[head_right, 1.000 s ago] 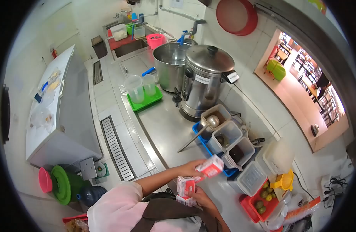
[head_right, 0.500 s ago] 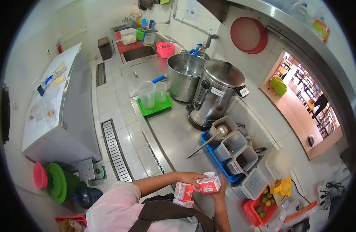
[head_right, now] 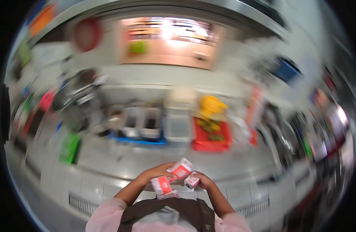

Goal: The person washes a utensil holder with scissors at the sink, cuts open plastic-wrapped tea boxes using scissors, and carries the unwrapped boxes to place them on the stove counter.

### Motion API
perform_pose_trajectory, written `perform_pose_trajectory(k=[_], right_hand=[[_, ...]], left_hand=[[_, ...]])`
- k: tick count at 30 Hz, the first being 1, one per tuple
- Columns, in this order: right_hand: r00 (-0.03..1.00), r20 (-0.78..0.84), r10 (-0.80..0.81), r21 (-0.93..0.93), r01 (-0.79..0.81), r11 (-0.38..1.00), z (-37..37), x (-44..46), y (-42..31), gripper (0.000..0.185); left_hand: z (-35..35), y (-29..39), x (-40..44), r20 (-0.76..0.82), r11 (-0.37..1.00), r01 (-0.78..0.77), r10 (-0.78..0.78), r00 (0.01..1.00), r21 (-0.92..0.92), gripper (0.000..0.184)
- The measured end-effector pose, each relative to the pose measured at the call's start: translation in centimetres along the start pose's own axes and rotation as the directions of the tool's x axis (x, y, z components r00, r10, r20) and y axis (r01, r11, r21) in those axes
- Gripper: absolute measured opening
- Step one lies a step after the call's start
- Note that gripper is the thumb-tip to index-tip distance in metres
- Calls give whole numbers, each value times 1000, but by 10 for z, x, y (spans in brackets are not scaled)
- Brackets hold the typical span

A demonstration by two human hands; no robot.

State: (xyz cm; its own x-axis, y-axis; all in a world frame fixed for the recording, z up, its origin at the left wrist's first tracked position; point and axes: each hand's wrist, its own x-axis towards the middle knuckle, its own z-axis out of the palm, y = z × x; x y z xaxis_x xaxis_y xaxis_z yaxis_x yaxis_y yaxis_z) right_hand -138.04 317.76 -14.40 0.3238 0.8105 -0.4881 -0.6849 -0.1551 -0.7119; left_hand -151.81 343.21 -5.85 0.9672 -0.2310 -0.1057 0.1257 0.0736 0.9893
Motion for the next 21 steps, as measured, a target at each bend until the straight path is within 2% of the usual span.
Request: perform_pose_trajectory(k=[1,3,4,5,6,8,9,11,12,14,15,16,17,19,21], right_hand=[[1000,23,-15,111,13,994,-40,-35,13,32],[998,-47,-46,273,57,960,-61,-128,15,26],[992,-15,-122,240,122,963,-68,-170,21,28],[981,18,-194,187,187,964,-75,-210,28,29],[975,51,-215,142,206,968,-87,-238,48,28],[974,83,-210,13,210,978,-101,-308,60,28],[982,109,-156,3,156,988,-117,-340,74,33],[952,-55,-299,-89,294,952,-135,-403,95,39],[954,-30,-297,-126,291,948,-162,-430,112,49],[942,-139,-306,-149,285,947,-195,-473,115,54],[932,-184,-311,-174,280,944,-215,-504,113,56],[922,-196,-334,-333,258,907,-233,-533,106,60],[903,-270,-334,-292,253,922,-246,-560,104,59],[936,-157,-316,-162,291,943,-288,-605,97,62],[933,-202,-297,-60,291,955,-332,-640,89,68]], left_hand=[[19,-1,27,61,998,26,-30,998,60,61],[69,10,85,235,988,19,-56,970,156,60],[99,19,114,339,983,-13,-51,939,184,60],[135,25,143,431,984,18,-95,897,179,60],[172,18,163,502,977,23,-129,855,211,60],[264,15,210,625,967,51,-202,754,251,60],[316,12,229,680,960,49,-231,696,275,60],[419,4,265,759,947,15,-267,593,321,60],[472,-2,279,790,940,-14,-278,546,340,61],[539,-6,313,817,926,8,-337,469,377,63],[575,-6,331,838,917,-57,-333,433,394,64],[614,-10,351,862,910,-122,-322,393,395,64],[650,-15,367,881,903,-173,-317,352,393,64],[714,-11,393,887,912,-143,-321,333,384,62],[765,-12,433,897,919,-132,-320,303,372,62]])
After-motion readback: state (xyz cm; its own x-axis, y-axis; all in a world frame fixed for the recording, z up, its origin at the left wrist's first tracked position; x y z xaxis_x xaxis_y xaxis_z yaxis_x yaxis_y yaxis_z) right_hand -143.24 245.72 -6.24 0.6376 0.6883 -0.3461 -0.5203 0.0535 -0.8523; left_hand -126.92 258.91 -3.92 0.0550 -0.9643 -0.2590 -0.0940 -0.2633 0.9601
